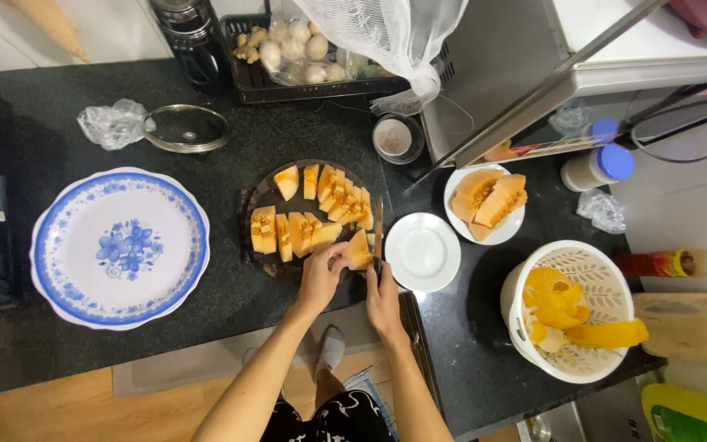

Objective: The person cuts a melon on a round cutting board, slicing wedges into smaller chunks with a knife. They turn the melon pieces as they cut, then transfer the cut chunks by hand onto a white plate, leaving the rind and scraps in a basket.

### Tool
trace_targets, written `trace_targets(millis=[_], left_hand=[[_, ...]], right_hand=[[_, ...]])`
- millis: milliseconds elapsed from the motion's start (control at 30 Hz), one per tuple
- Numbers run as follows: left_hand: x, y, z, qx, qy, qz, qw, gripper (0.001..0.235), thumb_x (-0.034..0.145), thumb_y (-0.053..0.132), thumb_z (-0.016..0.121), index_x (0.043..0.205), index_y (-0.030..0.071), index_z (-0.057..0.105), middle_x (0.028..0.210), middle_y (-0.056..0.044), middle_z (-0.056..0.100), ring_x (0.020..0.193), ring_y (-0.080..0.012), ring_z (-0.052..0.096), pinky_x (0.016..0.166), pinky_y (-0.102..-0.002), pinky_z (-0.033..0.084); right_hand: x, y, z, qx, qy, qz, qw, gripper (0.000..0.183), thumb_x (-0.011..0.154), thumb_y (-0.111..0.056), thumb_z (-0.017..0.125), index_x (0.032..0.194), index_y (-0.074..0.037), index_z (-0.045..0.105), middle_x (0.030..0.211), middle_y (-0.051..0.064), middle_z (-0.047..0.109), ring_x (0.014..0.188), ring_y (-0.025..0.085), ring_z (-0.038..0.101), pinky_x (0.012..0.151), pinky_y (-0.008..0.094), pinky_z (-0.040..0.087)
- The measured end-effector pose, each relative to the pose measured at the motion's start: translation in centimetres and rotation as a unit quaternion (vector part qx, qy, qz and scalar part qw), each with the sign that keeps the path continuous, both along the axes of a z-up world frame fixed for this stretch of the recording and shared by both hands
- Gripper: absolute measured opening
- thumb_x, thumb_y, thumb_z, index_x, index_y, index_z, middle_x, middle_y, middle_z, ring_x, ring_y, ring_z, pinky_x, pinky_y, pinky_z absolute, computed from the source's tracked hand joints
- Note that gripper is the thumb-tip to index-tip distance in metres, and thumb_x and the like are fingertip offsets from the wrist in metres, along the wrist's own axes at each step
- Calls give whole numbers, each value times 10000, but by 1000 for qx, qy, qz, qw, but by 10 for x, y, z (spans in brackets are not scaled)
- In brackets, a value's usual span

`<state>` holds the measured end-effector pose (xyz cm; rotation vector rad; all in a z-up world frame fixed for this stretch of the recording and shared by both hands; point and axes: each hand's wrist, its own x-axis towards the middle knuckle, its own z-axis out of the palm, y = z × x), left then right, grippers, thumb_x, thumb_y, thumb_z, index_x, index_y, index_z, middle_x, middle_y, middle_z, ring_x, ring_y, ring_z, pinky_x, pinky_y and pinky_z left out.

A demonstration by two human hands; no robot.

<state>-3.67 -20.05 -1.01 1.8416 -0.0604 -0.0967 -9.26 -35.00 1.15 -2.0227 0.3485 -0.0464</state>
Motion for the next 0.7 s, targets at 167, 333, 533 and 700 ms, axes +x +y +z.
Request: trace_targets(millis=[167,333,533,700], left_hand=[[-5,2,8,-109,37,9,993,259,992,61,598,1225,-3,692,1041,-123,773,832,-165,753,723,-294,612],[-10,-1,-1,-167,74,45,982,246,1009,116,572,1203,-13,652,1104,-98,746,794,-163,750,691,-291,633],[-16,-4,-7,-119,60,74,988,240,1030,140,582,1206,0,665,1009,-107,759,695,-142,679,650,-271,555],[-16,-7,-2,-102,24,75,992,219,1034,148,607,1188,9,678,967,-84,768,713,-124,628,665,-270,534]], right_hand=[[1,19,24,56,45,-6,997,340,1052,-276,471,1265,-21,541,986,181,726,926,309,721,803,392,529],[-11,25,17,88,22,0,996,296,1075,-264,467,1189,-5,555,995,189,711,913,322,726,783,395,545],[-48,42,64,-7,88,-14,996,268,1038,-205,497,1181,6,582,849,263,685,755,425,704,657,486,517],[-63,52,77,-81,75,31,993,288,1021,-156,502,1201,61,561,896,318,686,873,524,644,701,567,491]])
